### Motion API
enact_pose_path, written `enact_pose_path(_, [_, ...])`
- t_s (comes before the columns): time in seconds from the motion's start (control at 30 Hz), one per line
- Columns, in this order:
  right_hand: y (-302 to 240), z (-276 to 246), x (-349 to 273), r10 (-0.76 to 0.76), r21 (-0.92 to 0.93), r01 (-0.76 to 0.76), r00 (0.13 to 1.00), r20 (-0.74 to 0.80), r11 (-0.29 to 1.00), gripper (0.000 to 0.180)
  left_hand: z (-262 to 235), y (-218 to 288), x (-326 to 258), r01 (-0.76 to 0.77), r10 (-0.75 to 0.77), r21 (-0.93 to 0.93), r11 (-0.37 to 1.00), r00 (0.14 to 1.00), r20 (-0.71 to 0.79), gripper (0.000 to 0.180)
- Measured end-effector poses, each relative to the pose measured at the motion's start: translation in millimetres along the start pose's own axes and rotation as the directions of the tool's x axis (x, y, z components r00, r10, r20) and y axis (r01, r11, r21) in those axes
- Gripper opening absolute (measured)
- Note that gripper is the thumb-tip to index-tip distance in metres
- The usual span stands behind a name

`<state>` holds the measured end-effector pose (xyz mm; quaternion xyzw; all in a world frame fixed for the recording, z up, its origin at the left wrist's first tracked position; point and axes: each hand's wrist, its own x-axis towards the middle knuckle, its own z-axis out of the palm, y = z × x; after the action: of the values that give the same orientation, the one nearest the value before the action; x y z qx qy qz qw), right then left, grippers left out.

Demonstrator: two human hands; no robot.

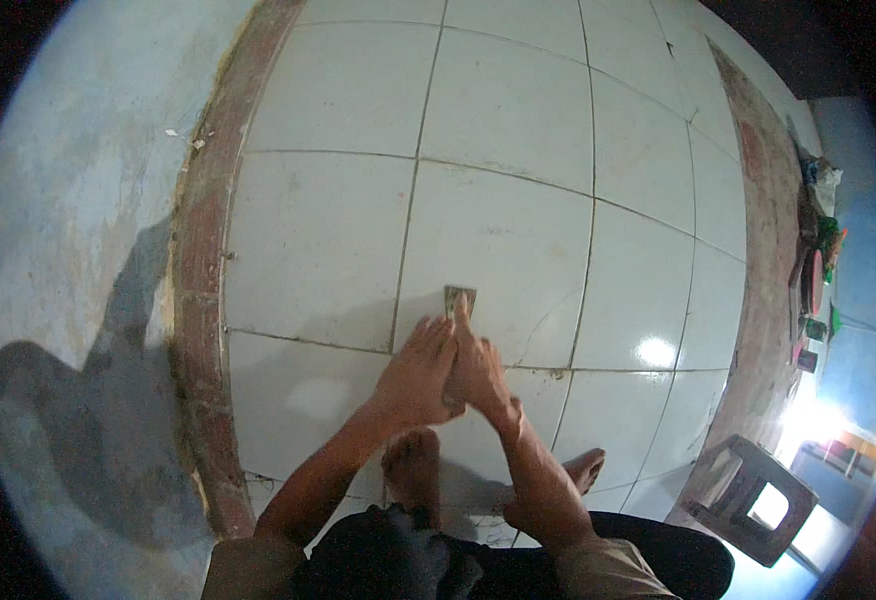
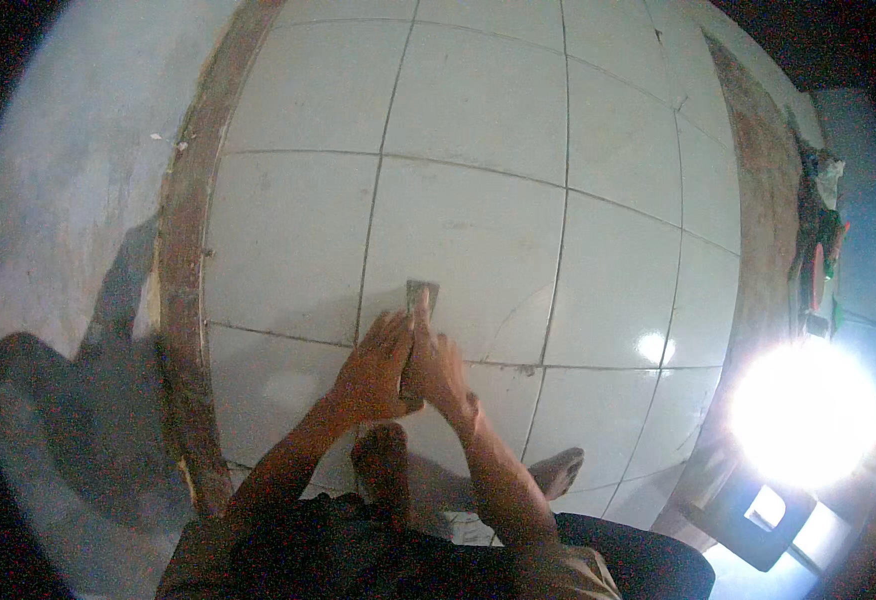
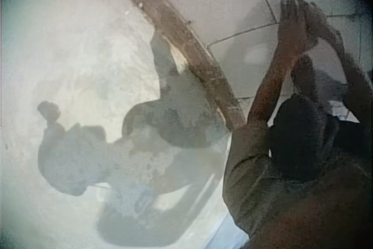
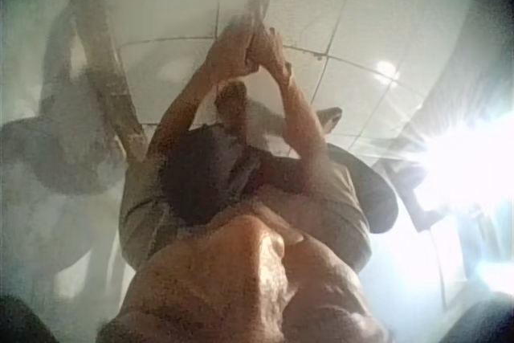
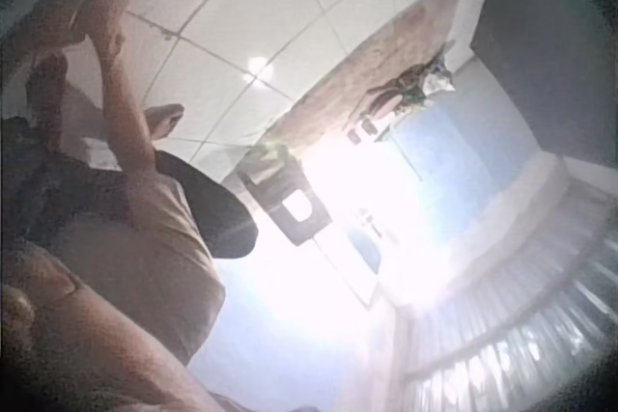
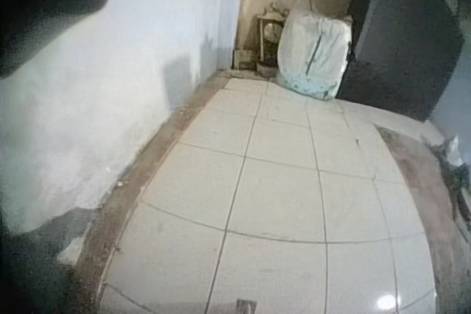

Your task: The person sits on a tiled floor and uses a grout float to apply and smooth grout into the joints between white floor tiles. They repeatedly press and drag the tool along the grout lines to fill gaps and remove excess material.

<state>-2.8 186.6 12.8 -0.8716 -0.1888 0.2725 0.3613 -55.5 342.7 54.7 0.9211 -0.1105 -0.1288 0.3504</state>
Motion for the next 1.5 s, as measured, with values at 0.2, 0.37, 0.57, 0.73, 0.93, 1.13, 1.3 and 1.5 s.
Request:
enact_pose_path(0.2, [31.6, -72.4, 174.1, -0.297, -0.523, 0.274, 0.954, 0.042, 0.807, 0.051, -50.1, -51.8, 143.3, -0.131, 0.151, 0.087, 0.988, 0.948, -0.279, 0.097])
enact_pose_path(0.37, [19.3, -65.1, 158.7, -0.252, -0.521, 0.268, 0.962, 0.104, 0.81, 0.056, -59.1, -31.3, 122.1, -0.009, 0.024, 0.148, 0.989, 0.994, -0.106, 0.102])
enact_pose_path(0.57, [-13.1, -4.8, 16.0, -0.023, -0.062, 0.027, 0.998, 0.059, 0.998, 0.094, -0.6, -6.0, 4.9, -0.004, 0.011, 0.058, 0.998, 0.993, -0.119, 0.106])
enact_pose_path(0.73, [16.3, -24.8, 139.1, -0.103, -0.164, 0.095, 0.994, -0.041, 0.982, 0.082, -45.0, -47.4, 90.3, -0.066, 0.087, 0.103, 0.992, 0.973, -0.215, 0.101])
enact_pose_path(0.93, [7.4, -72.7, 184.6, -0.223, -0.202, 0.213, 0.974, -0.03, 0.956, 0.055, -72.5, -45.4, 138.0, -0.015, 0.042, 0.154, 0.988, 0.984, -0.174, 0.094])
enact_pose_path(1.13, [-25.7, -15.4, -19.8, 0.315, 0.092, -0.334, 0.933, 0.175, 0.938, 0.098, 27.1, 4.9, -12.9, -0.056, 0.052, -0.063, 0.996, 0.997, -0.057, 0.103])
enact_pose_path(1.3, [-13.3, -33.9, 23.7, 0.211, 0.198, -0.199, 0.977, -0.038, 0.96, 0.086, 11.7, -12.3, 38.7, -0.2, 0.179, -0.094, 0.975, 0.964, -0.195, 0.103])
enact_pose_path(1.5, [-21.1, -105.8, 148.5, -0.039, 0.135, 0.057, 0.991, -0.131, 0.989, 0.057, -58.1, -33.9, 151.2, -0.175, 0.176, 0.027, 0.984, 0.955, -0.239, 0.092])
